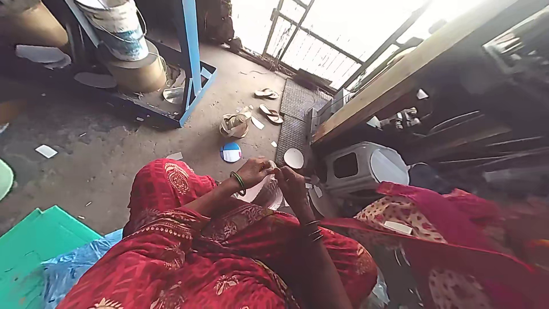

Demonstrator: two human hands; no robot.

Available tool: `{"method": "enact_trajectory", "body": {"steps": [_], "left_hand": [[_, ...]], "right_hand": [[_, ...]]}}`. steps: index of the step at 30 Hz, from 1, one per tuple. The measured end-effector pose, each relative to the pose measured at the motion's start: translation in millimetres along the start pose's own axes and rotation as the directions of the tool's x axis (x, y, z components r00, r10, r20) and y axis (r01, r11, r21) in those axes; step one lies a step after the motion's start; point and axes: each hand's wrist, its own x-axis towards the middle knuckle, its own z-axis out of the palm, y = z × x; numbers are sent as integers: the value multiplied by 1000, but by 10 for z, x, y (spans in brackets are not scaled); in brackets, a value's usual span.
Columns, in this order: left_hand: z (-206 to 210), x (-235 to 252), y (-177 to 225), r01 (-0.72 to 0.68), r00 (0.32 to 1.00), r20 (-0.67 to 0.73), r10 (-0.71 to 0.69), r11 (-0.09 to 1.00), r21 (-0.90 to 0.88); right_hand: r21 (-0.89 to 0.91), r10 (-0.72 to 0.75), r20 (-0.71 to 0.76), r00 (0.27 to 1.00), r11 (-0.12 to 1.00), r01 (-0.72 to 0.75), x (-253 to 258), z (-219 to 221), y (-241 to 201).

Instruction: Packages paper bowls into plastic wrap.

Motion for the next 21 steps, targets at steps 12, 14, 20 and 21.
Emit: {"method": "enact_trajectory", "body": {"steps": [12,14,20,21], "left_hand": [[36,-18,-23,291,952,198,-233,891,-348],[-5,-16,20,203,972,151,-177,963,-179],[75,-17,63,-89,971,-219,101,994,64],[75,-10,63,-113,959,-251,131,990,84]], "right_hand": [[-80,-1,216,976,997,19,-13,-206,-80],[-79,-54,213,976,994,72,-11,-184,-54],[-105,-184,49,982,977,188,49,-162,-120],[-109,-201,26,979,973,203,56,-163,-127]]}}
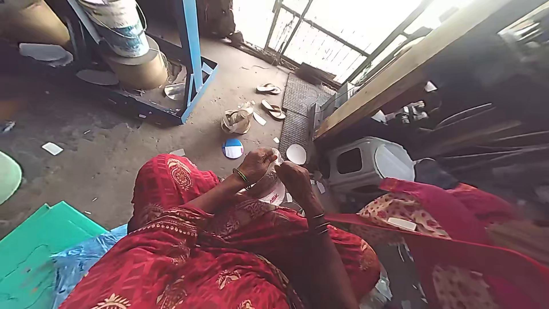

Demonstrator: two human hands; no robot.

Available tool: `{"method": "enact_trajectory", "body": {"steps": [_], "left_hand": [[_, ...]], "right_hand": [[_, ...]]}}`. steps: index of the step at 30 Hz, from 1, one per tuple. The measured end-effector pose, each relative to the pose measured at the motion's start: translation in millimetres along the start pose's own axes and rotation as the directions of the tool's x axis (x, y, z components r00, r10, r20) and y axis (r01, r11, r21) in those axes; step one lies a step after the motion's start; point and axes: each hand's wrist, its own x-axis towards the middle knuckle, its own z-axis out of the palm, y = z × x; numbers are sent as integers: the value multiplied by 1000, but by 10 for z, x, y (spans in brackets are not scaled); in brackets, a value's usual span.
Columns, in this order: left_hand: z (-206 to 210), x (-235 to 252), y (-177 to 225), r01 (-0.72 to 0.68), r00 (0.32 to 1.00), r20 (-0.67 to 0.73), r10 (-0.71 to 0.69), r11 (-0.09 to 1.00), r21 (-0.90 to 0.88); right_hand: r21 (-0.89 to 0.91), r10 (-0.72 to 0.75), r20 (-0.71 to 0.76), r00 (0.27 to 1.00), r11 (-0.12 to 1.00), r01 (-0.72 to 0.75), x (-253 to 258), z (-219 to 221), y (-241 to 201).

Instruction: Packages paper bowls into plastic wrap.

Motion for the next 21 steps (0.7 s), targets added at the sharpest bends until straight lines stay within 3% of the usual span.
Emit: {"method": "enact_trajectory", "body": {"steps": [9,15,17,19,21], "left_hand": [[-146,-84,-19,1,998,-60,6,994,112],[-173,-99,-339,164,986,-22,-163,964,207],[-219,-75,-357,99,992,42,-119,942,321],[-296,-13,-327,-70,990,140,1,872,485],[-320,18,-188,-125,963,264,-49,788,603]], "right_hand": [[11,-117,-52,992,993,118,-141,48,-49],[31,-57,44,997,998,56,-283,259,-116],[53,-55,46,997,997,53,-292,288,-89],[71,-26,65,998,997,22,-273,230,-104],[30,-33,51,998,999,31,-255,184,-102]]}}
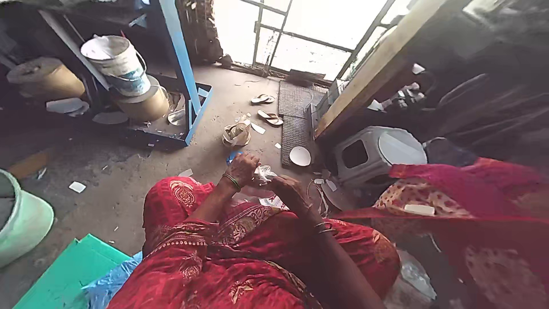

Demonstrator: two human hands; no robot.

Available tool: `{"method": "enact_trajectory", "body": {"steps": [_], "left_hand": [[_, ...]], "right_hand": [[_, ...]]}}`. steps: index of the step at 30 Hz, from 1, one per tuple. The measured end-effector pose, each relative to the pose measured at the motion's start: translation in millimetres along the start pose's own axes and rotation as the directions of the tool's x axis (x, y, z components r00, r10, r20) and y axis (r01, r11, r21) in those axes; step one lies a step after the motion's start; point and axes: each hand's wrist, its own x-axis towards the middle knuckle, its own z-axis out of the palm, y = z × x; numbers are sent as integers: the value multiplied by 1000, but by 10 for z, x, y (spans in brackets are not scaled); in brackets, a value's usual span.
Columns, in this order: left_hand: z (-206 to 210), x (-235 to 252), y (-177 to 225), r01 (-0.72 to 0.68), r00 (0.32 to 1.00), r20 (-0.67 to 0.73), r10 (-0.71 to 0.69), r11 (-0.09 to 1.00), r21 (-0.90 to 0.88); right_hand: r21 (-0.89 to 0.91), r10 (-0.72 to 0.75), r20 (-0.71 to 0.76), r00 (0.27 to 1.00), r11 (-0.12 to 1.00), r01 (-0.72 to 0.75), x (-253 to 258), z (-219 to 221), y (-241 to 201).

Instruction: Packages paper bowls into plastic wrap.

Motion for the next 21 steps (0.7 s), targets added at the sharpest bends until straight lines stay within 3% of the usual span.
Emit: {"method": "enact_trajectory", "body": {"steps": [3,5,7,10,14,18,21], "left_hand": [[-134,-1,238,182,919,347,-189,982,53],[-123,-1,256,324,850,456,-264,944,-58],[-20,-26,219,388,851,474,-226,879,-278],[94,-35,231,395,875,452,-175,797,-456],[66,-15,233,465,842,509,-175,714,-523],[-37,-30,231,575,778,594,-206,615,-539],[-26,-79,239,594,756,640,-140,558,-579]], "right_hand": [[-102,-50,8,999,993,50,-11,1,-10],[-87,-72,54,996,993,77,-36,45,-40],[-37,-78,110,991,996,82,-52,65,-125],[20,-24,172,985,1000,21,-71,67,-179],[84,118,203,972,987,-138,-60,-115,-195],[84,106,91,990,990,-114,-75,-80,-159],[122,142,243,960,977,-175,-62,-136,-190]]}}
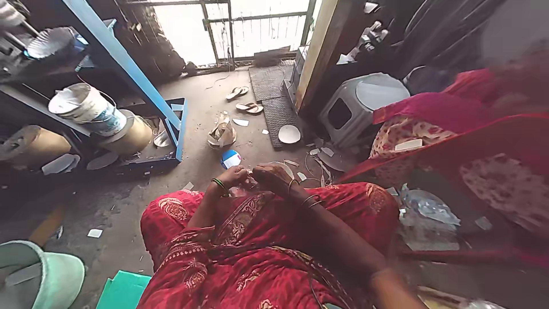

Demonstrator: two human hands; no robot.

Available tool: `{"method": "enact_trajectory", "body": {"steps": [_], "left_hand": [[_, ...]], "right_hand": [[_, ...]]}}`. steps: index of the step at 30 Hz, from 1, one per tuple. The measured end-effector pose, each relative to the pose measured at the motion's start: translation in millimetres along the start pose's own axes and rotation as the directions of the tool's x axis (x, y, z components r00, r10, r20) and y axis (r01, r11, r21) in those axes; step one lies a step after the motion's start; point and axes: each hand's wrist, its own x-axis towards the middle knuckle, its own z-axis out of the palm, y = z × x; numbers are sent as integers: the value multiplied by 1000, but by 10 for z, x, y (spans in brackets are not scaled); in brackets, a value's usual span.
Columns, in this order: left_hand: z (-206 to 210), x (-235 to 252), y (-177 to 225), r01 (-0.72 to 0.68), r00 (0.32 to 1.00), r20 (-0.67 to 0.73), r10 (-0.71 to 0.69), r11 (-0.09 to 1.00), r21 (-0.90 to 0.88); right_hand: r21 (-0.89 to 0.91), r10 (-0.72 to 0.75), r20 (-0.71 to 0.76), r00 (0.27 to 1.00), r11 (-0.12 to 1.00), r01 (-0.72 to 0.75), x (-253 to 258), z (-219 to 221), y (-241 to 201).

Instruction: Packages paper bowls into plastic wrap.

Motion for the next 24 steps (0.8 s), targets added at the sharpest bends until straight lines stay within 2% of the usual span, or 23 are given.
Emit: {"method": "enact_trajectory", "body": {"steps": [3,7,10,12,15,19,21,23,24], "left_hand": [[18,19,-102,-62,995,73,70,991,-116],[6,-7,-132,-103,986,113,120,984,-146],[-97,-81,-92,-95,983,147,113,988,-124],[-145,-109,-65,-106,986,113,124,982,-155],[-142,-100,-81,-146,980,104,168,970,-193],[-35,-104,-51,-267,949,157,274,962,-65],[-19,-128,-18,-309,942,143,304,951,12],[-18,-142,5,-344,936,100,337,937,63],[-13,-142,16,-369,928,89,361,925,94]], "right_hand": [[14,-31,48,998,999,31,-1,22,-8],[-21,-98,-14,995,995,98,9,27,-15],[-116,-171,-149,974,981,154,15,65,35],[-153,-244,-268,932,966,208,39,81,74],[-129,-254,-287,924,966,225,65,65,98],[-2,-196,-259,946,979,202,59,48,98],[159,-95,-297,950,976,147,49,20,85],[338,17,-355,935,934,111,78,69,184],[417,68,-337,939,905,84,89,80,240]]}}
